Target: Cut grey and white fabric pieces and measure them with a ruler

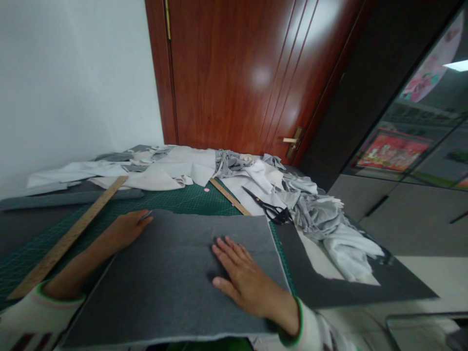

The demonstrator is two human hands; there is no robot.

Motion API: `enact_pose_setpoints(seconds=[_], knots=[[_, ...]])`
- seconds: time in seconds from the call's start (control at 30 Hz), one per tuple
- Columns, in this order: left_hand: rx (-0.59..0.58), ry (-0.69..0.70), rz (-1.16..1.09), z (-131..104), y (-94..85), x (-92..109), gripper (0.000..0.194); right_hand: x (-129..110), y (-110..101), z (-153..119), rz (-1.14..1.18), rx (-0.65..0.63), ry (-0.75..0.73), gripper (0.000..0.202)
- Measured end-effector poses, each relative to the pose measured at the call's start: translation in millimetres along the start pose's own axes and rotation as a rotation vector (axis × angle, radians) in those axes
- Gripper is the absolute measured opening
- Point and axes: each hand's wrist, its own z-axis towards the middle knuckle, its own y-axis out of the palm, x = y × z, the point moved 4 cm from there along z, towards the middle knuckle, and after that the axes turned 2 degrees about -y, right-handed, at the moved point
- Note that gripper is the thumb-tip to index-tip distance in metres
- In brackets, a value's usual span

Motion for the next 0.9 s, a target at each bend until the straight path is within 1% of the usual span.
enact_pose_setpoints(seconds=[0.03,0.07,0.1,0.17,0.27,0.3,0.33,0.37,0.4,0.47,0.57,0.63,0.67,0.73,0.83,0.9], knots=[[0.004,-0.003,0.002,1,-1.0,-3,0.033,1,3,5,-0.011,-0.026,-0.025,0.065],[0.006,-0.005,0.002,1,-2.1,-7,0.032,6,4,7,-0.036,-0.04,-0.015,0.064],[0.005,-0.007,0.002,2,-3.2,-10,0.032,14,3,7,-0.072,-0.04,0.032,0.063],[0.001,-0.008,0.001,2,-4.9,-14,0.033,38,-5,-2,-0.178,0.001,0.223,0.06],[-0.007,-0.013,0.008,3,-5.3,-15,0.035,69,-24,-31,-0.375,0.072,0.59,0.052],[-0.009,-0.02,0.017,4,-4.9,-15,0.035,74,-29,-40,-0.418,0.09,0.667,0.05],[-0.013,-0.028,0.028,4,-4.3,-13,0.036,74,-34,-46,-0.435,0.111,0.699,0.048],[-0.016,-0.036,0.041,5,-3.6,-12,0.037,70,-36,-48,-0.426,0.135,0.685,0.048],[-0.018,-0.043,0.054,5,-3.2,-11,0.038,63,-36,-47,-0.392,0.16,0.629,0.049],[-0.023,-0.055,0.072,5,-3.1,-9,0.038,42,-30,-36,-0.268,0.174,0.453,0.053],[-0.026,-0.072,0.07,4,-5.0,-9,0.036,13,-7,-18,-0.087,0.082,0.219,0.062],[-0.026,-0.082,0.054,4,-6.3,-11,0.036,6,6,-14,-0.069,0.045,0.151,0.065],[-0.022,-0.086,0.043,4,-6.7,-12,0.037,8,10,-15,-0.09,0.042,0.148,0.064],[-0.013,-0.088,0.014,5,-6.9,-14,0.035,20,13,-23,-0.155,0.053,0.194,0.06],[-0.002,-0.077,-0.045,7,-6.8,-16,0.033,46,9,-41,-0.258,0.101,0.346,0.056],[-0.02,-0.064,-0.106,4,-6.9,-16,0.034,61,7,-52,-0.316,0.153,0.462,0.055]])
